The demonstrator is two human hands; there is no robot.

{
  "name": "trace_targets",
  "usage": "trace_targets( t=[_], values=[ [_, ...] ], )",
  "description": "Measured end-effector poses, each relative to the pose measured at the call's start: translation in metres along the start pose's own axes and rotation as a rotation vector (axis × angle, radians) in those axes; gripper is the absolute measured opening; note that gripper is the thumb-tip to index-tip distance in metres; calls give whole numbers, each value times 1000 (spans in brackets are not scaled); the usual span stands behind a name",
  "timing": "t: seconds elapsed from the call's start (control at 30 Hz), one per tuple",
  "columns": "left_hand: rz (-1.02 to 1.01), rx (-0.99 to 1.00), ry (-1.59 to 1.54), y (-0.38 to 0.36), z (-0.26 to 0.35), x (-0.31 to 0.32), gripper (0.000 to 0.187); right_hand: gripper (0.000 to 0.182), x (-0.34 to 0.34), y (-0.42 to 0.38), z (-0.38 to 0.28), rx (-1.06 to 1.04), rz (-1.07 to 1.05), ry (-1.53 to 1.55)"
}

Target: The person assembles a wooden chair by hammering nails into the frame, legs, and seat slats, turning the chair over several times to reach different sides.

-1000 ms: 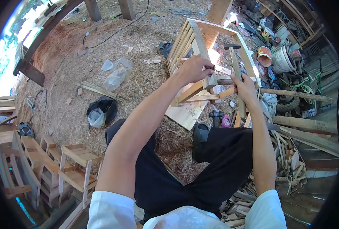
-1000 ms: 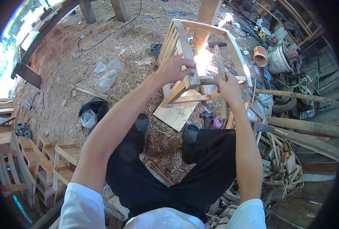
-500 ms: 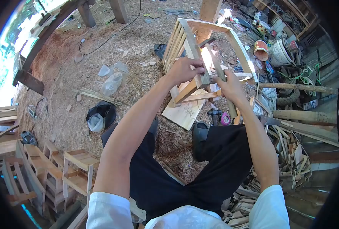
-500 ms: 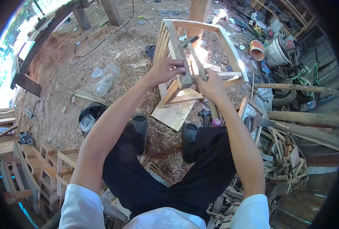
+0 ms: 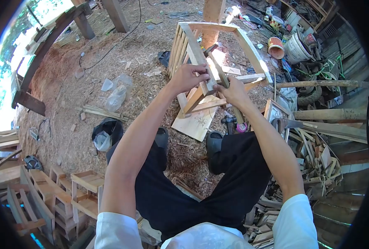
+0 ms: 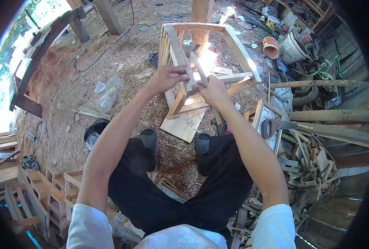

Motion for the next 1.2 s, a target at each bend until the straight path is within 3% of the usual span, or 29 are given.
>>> trace_targets(
  t=[0.1, 0.2, 0.3, 0.4, 0.5, 0.7, 0.9, 1.0, 1.2],
  values=[
    [-24, 55, -21, 1, -1, 0, 26, 48, 2, 0, 2, 20, -22, 47],
    [112, 214, 72, 0, 8, -6, 30, 49, 6, 4, 6, 54, -48, 1],
    [46, 86, 58, 0, 2, -2, 29, 50, 7, 4, 8, 67, -57, 26],
    [93, 169, 51, 2, 4, -2, 26, 52, 6, 4, 6, 66, -69, 23],
    [-20, 34, 10, 2, -1, 2, 20, 51, 7, 6, 7, 41, -40, -5],
    [-47, -34, -41, -4, 5, -2, 22, 51, 4, 2, 2, 31, -52, 6],
    [52, 88, -58, -8, 5, -16, 25, 48, 5, 2, 1, 53, -84, 50],
    [140, 88, -80, -15, 1, -20, 24, 48, 6, 6, 3, -1, -49, 39],
    [86, -3, -183, -22, -15, -8, 26, 53, 5, 2, 1, 75, -111, -23]
  ],
)
Point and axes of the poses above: each hand's wrist, its own y-axis towards the middle knuckle, its own x-axis out of the palm, z = x × y, the point moved 8 cm from there along y, towards the middle knuckle, and after that the axes turned 2 degrees about x, right-handed, at the moved point
